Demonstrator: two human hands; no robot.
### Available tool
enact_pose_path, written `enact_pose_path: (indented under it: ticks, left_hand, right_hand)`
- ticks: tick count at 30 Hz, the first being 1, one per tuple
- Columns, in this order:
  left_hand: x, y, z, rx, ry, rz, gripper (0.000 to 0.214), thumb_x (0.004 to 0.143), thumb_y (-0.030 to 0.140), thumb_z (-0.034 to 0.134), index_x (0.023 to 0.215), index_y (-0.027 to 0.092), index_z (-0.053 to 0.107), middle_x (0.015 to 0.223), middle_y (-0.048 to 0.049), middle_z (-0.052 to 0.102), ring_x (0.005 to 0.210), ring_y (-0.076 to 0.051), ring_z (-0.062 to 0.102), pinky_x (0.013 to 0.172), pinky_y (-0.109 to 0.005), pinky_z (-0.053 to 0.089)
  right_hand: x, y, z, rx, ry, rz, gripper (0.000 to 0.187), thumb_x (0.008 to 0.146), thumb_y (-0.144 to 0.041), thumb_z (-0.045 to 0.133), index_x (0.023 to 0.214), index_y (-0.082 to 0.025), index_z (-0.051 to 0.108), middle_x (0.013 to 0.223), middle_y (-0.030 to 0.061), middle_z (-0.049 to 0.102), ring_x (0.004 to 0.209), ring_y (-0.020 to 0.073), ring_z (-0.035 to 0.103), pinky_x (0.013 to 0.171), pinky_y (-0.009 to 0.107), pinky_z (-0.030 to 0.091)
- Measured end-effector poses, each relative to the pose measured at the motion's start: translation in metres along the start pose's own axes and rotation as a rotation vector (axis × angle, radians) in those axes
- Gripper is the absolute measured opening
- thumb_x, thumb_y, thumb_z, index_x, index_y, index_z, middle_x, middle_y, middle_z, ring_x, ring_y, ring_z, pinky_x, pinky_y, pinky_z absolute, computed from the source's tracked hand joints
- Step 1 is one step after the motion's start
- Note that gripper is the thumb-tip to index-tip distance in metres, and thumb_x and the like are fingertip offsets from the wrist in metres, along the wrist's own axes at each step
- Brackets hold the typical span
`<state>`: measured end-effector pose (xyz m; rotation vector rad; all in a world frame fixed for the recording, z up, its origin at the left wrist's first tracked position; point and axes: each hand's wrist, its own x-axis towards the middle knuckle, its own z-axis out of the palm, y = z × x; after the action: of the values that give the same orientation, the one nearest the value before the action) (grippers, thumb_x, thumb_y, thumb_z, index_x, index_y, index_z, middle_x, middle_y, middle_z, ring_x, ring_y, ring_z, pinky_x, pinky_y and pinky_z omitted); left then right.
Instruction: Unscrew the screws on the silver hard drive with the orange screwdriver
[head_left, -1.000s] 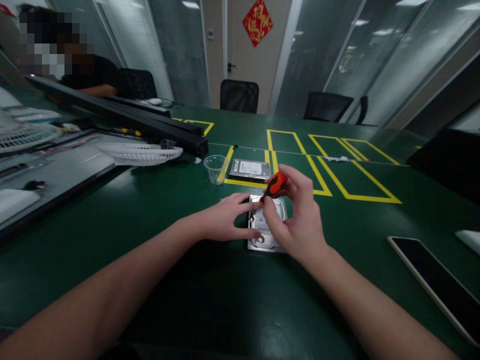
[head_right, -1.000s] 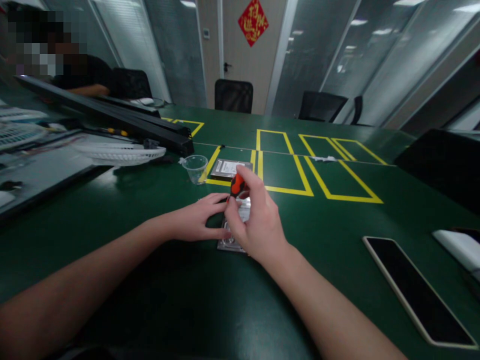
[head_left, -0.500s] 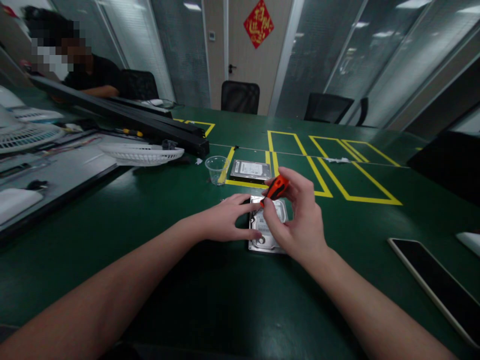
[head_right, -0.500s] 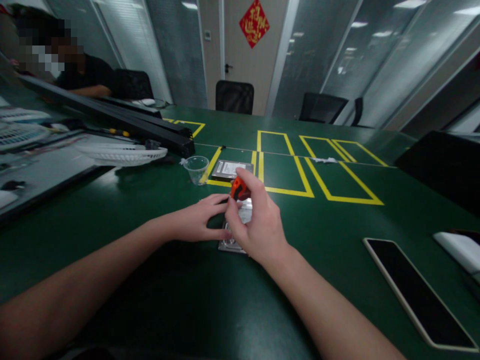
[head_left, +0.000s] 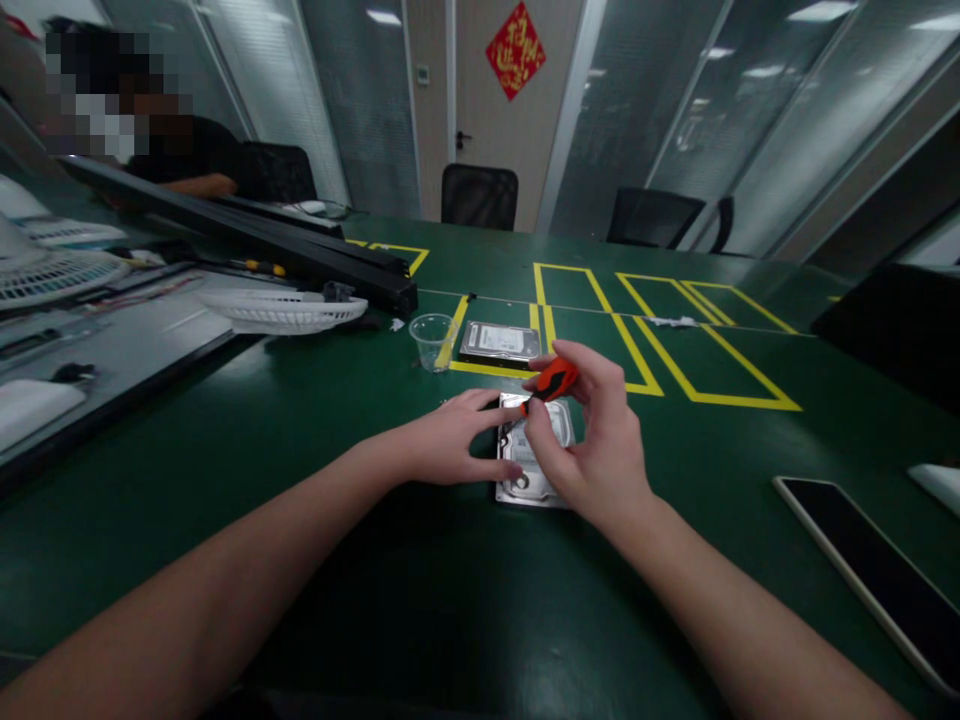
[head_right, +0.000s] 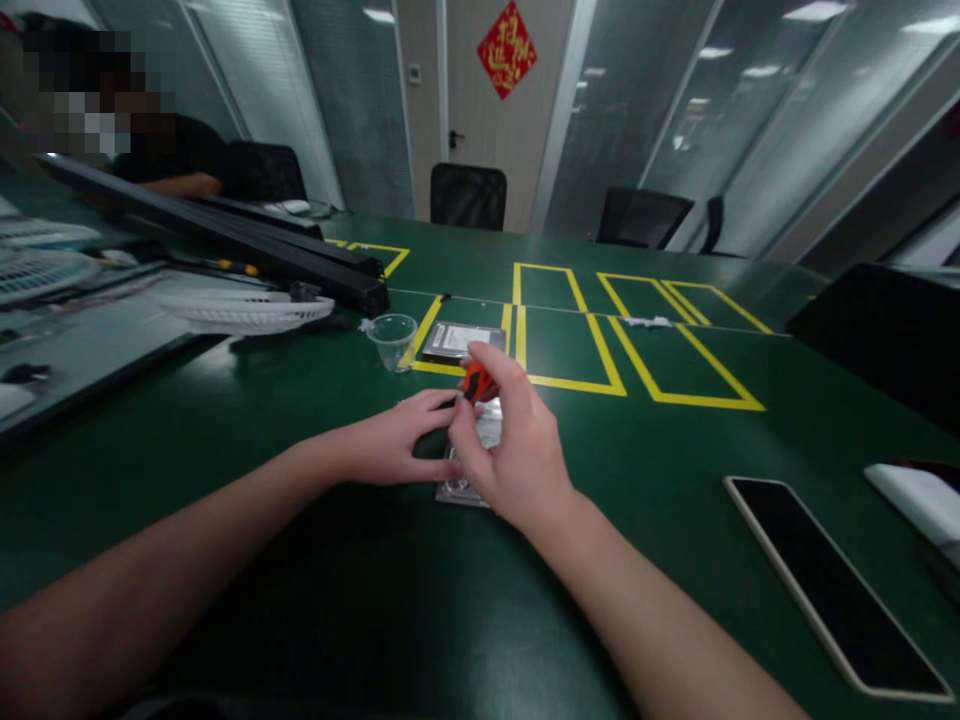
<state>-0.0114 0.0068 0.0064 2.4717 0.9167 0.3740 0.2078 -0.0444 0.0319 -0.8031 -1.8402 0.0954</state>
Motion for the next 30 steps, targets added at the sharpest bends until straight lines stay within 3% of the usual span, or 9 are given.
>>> enact_pose_path:
  ticks: [11, 16, 21, 27, 30]
  left_hand:
    - [-0.0005, -0.0025, 0.0008, 0.003, -0.009, -0.016, 0.087, 0.095, 0.077, 0.073, 0.166, 0.032, 0.052, 0.177, -0.0146, 0.038, 0.164, -0.046, 0.034, 0.133, -0.066, 0.033]
    - [-0.0002, 0.0023, -0.0024, 0.0, -0.028, -0.022, 0.083, 0.095, 0.074, 0.074, 0.164, 0.033, 0.053, 0.179, -0.0139, 0.037, 0.165, -0.046, 0.032, 0.133, -0.067, 0.031]
    - [0.0004, 0.001, -0.0014, -0.006, -0.016, -0.014, 0.084, 0.095, 0.072, 0.077, 0.165, 0.033, 0.052, 0.178, -0.0147, 0.039, 0.164, -0.047, 0.034, 0.132, -0.068, 0.032]
    - [0.0002, -0.003, 0.0005, 0.011, -0.034, -0.027, 0.089, 0.096, 0.078, 0.07, 0.168, 0.031, 0.049, 0.179, -0.0156, 0.034, 0.165, -0.047, 0.032, 0.133, -0.067, 0.032]
    - [0.0002, -0.0018, -0.0004, 0.012, -0.043, -0.034, 0.086, 0.096, 0.077, 0.071, 0.166, 0.03, 0.052, 0.18, -0.0155, 0.034, 0.165, -0.047, 0.031, 0.133, -0.067, 0.031]
  right_hand:
    - [0.0068, -0.002, -0.0024, -0.107, 0.023, -0.092, 0.058, 0.102, -0.019, 0.071, 0.155, -0.03, 0.053, 0.128, 0.0096, 0.072, 0.102, 0.0253, 0.074, 0.09, 0.047, 0.07]
    - [0.0026, -0.0014, -0.0013, -0.067, 0.019, -0.027, 0.065, 0.102, -0.018, 0.068, 0.162, -0.03, 0.046, 0.141, 0.0126, 0.07, 0.114, 0.029, 0.077, 0.099, 0.051, 0.07]
    - [0.0, -0.0003, -0.0006, 0.003, -0.012, 0.016, 0.067, 0.102, -0.019, 0.066, 0.164, -0.028, 0.042, 0.143, 0.0141, 0.07, 0.109, 0.0276, 0.078, 0.1, 0.052, 0.069]
    - [0.0059, -0.0003, -0.0016, -0.129, 0.031, -0.082, 0.061, 0.1, -0.02, 0.073, 0.156, -0.027, 0.051, 0.127, 0.0103, 0.071, 0.099, 0.0241, 0.072, 0.085, 0.044, 0.069]
    - [0.0063, -0.0009, -0.0019, -0.137, 0.038, -0.08, 0.06, 0.101, -0.019, 0.071, 0.157, -0.026, 0.051, 0.13, 0.0115, 0.071, 0.101, 0.0245, 0.073, 0.086, 0.043, 0.069]
